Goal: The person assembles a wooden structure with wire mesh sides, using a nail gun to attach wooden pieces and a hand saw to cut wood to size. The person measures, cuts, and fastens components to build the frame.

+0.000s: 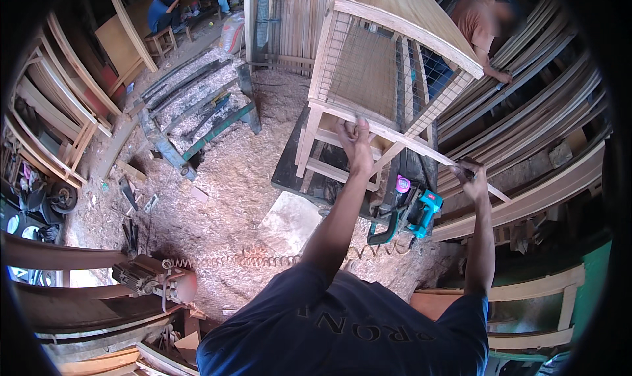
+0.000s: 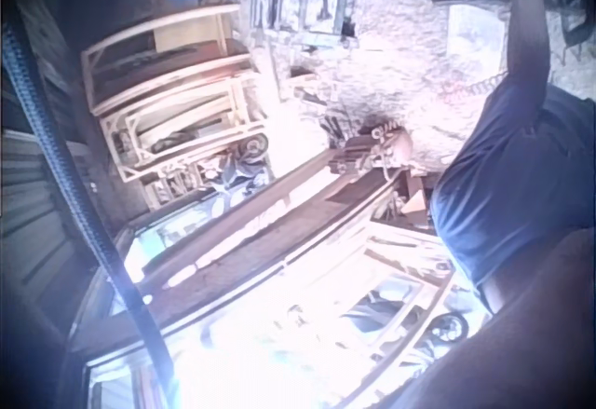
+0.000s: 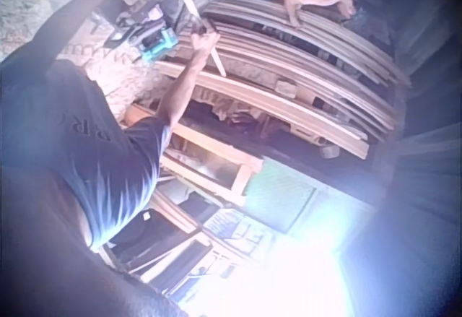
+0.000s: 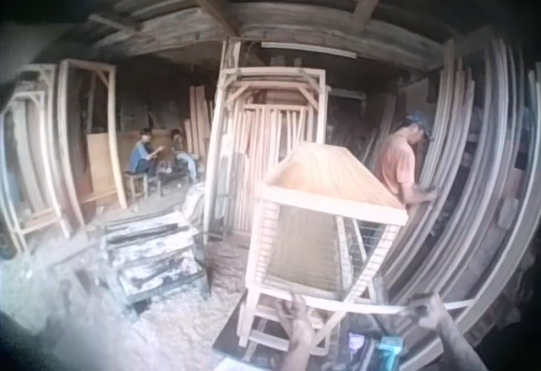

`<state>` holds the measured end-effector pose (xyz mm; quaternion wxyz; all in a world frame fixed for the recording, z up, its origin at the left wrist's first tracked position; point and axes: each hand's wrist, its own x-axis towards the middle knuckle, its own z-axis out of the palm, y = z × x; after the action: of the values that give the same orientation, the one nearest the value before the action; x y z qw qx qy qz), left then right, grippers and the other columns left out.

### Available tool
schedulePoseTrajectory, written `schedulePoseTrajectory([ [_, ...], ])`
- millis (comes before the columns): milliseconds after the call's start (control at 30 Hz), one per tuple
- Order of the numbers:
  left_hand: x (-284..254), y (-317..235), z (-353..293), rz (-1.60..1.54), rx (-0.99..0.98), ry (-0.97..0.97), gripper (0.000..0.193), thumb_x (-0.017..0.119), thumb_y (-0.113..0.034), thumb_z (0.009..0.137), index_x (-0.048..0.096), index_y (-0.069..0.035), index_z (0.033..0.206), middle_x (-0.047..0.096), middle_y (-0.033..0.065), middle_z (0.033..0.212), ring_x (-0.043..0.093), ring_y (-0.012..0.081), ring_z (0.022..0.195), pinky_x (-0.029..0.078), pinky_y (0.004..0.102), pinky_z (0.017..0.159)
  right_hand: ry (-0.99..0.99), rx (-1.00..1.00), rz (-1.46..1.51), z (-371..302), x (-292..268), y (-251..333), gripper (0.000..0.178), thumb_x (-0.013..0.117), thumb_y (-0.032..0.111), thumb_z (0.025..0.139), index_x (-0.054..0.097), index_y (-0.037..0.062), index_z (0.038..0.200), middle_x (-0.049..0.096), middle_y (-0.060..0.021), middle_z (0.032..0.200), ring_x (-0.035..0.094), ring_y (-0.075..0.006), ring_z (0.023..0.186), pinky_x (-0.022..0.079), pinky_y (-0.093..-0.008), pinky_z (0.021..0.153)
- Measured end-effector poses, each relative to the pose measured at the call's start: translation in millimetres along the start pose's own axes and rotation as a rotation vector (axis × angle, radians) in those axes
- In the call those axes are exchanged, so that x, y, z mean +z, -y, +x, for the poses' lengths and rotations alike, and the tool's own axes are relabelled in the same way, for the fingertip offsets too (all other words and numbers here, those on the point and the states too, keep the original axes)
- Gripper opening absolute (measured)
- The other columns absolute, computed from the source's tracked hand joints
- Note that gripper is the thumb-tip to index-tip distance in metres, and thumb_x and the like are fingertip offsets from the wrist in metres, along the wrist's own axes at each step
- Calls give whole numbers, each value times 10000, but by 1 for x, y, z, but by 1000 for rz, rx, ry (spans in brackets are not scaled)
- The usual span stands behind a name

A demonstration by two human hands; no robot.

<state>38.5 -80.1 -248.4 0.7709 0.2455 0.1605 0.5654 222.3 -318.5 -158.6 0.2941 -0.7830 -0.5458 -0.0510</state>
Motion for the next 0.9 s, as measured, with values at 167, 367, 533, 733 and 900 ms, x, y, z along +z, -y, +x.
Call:
schedulePoseTrajectory([
  [167,-3,5,2,-14,-9,19,888,720,-350,933,120,-112,1544,243,131,1530,367,347,1388,392,617,1077,6,18,-5,1,2,-5,203,784,178,850,709,-10,838,522,-69,639,449,-150,571,352,-331,542],
  [367,-3,5,1,-42,-29,18,988,736,-351,918,43,-94,1573,144,168,1607,294,363,1448,361,609,1109,-24,-37,-6,2,5,-10,193,785,162,847,704,-12,845,510,-63,637,434,-141,563,338,-329,528],
  [533,-5,5,-4,-131,12,97,992,721,-369,925,32,-85,1579,131,170,1616,265,342,1460,349,605,1120,-37,-37,10,-1,4,-8,171,782,147,848,715,-11,858,529,-62,648,457,-145,563,346,-324,524],
  [733,-9,10,-11,-218,95,167,859,668,-448,946,167,-103,1553,358,62,1443,377,263,1356,309,582,1157,-66,0,-14,-18,-13,-8,190,790,170,841,724,-6,867,550,-74,658,500,-158,582,380,-309,540],
  [900,-6,10,-12,-134,109,144,825,657,-444,955,184,-110,1542,317,58,1510,377,254,1359,325,561,1156,-108,-65,-8,-18,-20,-11,175,774,130,835,687,-19,807,507,-76,633,457,-164,557,349,-335,522],
])
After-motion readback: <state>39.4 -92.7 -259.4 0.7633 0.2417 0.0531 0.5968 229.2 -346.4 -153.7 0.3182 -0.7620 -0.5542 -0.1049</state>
